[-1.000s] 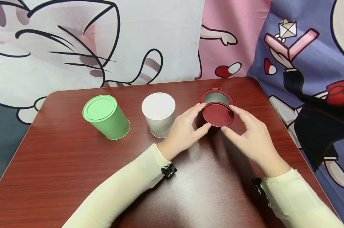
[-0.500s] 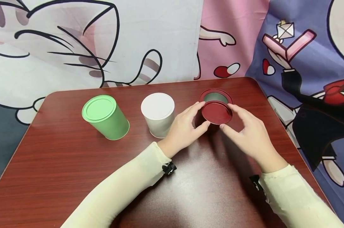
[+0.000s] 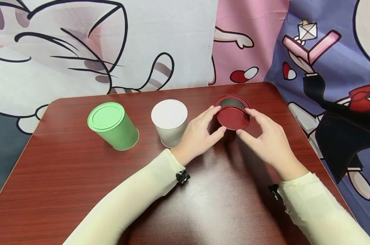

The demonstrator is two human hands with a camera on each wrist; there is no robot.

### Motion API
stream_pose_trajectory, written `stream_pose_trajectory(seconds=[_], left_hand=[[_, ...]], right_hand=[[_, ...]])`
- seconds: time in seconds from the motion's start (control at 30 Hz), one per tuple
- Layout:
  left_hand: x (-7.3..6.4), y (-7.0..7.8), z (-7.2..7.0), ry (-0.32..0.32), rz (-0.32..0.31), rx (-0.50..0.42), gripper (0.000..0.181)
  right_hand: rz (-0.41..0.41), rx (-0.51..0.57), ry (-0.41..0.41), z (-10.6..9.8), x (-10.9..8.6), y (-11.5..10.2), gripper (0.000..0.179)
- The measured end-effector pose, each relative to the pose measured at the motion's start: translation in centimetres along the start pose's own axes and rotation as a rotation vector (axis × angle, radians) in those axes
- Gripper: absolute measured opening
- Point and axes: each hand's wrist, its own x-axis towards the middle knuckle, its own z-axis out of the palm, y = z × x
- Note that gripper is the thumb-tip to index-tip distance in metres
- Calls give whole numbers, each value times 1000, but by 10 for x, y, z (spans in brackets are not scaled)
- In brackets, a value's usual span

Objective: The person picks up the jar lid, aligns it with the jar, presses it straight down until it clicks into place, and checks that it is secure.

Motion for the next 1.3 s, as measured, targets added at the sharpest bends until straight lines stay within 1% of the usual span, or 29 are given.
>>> stream_pose_trajectory(seconds=[0.17, 0.3, 0.47, 0.73, 1.0, 1.3], left_hand=[[2, -1, 0, -11, -25, 15, 58], [4, -1, -1, -15, -30, 34, 57], [7, -3, -1, -29, -48, 33, 58], [12, -5, 0, -35, -55, 30, 58], [18, -2, 0, -91, -96, 37, 61], [22, -4, 3, -56, -112, 5, 59]], right_hand=[[-5, 7, 2, 1, 4, 0, 62], [-7, 2, 2, 1, 7, 1, 62], [-2, -2, -5, 3, 10, 1, 62], [-9, 1, -1, 3, 14, 1, 62], [-1, -2, 4, 2, 16, 3, 61], [13, -16, -2, 3, 22, 4, 61]])
